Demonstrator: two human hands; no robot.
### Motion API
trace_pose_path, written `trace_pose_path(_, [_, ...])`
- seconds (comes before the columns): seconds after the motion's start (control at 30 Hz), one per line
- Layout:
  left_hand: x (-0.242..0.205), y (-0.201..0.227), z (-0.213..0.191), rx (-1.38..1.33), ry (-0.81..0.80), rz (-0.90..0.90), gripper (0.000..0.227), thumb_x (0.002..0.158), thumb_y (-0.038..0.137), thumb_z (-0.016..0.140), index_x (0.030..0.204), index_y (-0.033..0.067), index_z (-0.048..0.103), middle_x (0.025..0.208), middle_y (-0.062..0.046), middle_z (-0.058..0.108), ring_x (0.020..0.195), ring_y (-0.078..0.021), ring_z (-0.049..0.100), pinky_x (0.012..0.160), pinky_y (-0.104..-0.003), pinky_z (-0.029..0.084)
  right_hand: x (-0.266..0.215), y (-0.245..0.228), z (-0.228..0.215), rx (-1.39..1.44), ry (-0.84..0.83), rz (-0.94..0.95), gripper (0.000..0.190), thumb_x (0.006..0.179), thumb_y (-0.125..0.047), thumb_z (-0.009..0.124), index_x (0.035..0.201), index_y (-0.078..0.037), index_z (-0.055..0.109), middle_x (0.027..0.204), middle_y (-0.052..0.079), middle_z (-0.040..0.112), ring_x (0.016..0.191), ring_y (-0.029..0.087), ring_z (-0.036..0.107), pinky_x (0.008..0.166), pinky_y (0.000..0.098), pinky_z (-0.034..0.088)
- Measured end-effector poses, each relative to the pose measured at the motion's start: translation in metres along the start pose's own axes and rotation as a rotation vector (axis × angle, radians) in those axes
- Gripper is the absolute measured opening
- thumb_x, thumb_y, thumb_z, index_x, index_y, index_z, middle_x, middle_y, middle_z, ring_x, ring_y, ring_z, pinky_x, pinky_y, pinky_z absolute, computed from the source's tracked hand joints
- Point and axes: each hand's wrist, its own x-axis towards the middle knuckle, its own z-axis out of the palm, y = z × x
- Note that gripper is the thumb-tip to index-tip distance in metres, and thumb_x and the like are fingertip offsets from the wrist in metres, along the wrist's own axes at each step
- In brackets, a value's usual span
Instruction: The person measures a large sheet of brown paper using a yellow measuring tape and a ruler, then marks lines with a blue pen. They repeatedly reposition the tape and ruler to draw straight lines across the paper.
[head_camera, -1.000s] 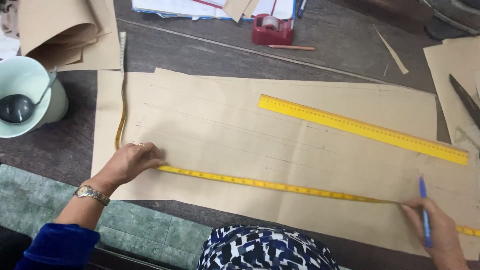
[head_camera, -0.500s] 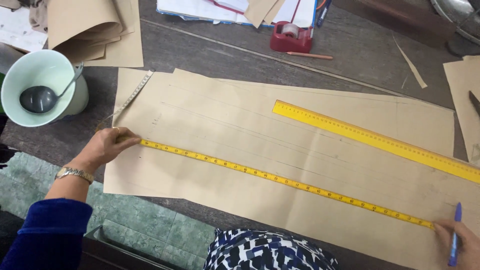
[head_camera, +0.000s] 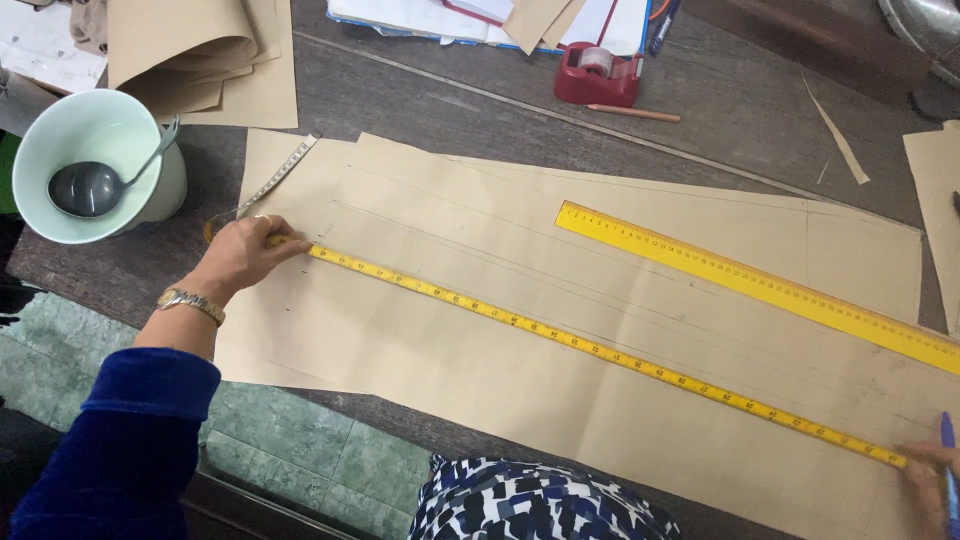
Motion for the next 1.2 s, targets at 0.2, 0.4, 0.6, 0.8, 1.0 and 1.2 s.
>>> trace_pose_path(0.2, [0.012,-0.003,0.009,0.021,-0.027,0.006,0.035,0.087,0.040,0.068,0.107,0.0112,0.073,0.099,-0.017,0.073,0.095,-0.0372,0.067,0.088,-0.046,0.051,0.000,0.032,0.016,-0.041,0.031,-0.008,0.012,0.108,-0.005,0.063,0.115,0.004,0.068,0.126,0.024,0.062,0.119,0.035,0.059,0.112,0.0389,0.043])
trace_pose_path(0.4, [0.011,0.012,0.005,-0.095,-0.057,-0.076,0.019,0.089,0.028,0.069,0.091,0.0096,0.071,0.070,-0.006,0.060,0.060,-0.0172,0.047,0.053,-0.032,0.035,-0.006,0.032,0.010,-0.054,0.054,-0.030,0.016,0.111,-0.011,0.061,0.118,0.002,0.068,0.127,0.022,0.061,0.118,0.034,0.057,0.109,0.0381,0.042])
trace_pose_path(0.6, [0.015,0.007,0.008,-0.074,-0.070,-0.116,0.020,0.089,0.031,0.068,0.091,0.0107,0.070,0.068,-0.005,0.056,0.057,-0.0173,0.044,0.051,-0.033,0.033,-0.013,-0.027,-0.009,0.009,0.068,0.056,0.015,0.109,-0.002,0.065,0.121,0.006,0.064,0.117,0.022,0.061,0.103,0.031,0.057,0.092,0.0334,0.042])
trace_pose_path(0.8, [0.014,0.009,0.007,-0.103,-0.072,-0.101,0.020,0.091,0.028,0.068,0.091,0.0083,0.069,0.068,-0.006,0.054,0.054,-0.0166,0.040,0.048,-0.032,0.030,0.048,-0.055,-0.027,0.083,-0.103,0.924,0.013,0.099,-0.023,0.063,0.110,-0.017,0.065,0.094,0.001,0.060,0.067,0.010,0.057,0.063,0.0182,0.049])
trace_pose_path(1.0, [0.013,0.010,0.007,-0.075,-0.054,-0.103,0.021,0.090,0.029,0.069,0.092,0.0087,0.070,0.073,-0.008,0.058,0.059,-0.0188,0.046,0.053,-0.034,0.034,-0.002,-0.096,-0.048,-0.378,-0.131,0.071,0.018,0.104,-0.015,0.063,0.120,-0.007,0.067,0.099,0.010,0.066,0.077,0.020,0.062,0.067,0.0255,0.050])
trace_pose_path(1.2, [0.013,0.006,0.011,-0.075,-0.030,-0.108,0.021,0.089,0.030,0.069,0.094,0.0095,0.071,0.074,-0.008,0.059,0.060,-0.0189,0.048,0.053,-0.033,0.036,-0.008,-0.088,-0.039,0.020,-0.015,0.076,0.011,0.109,-0.005,0.062,0.116,0.002,0.065,0.101,0.015,0.059,0.083,0.025,0.055,0.076,0.0319,0.044])
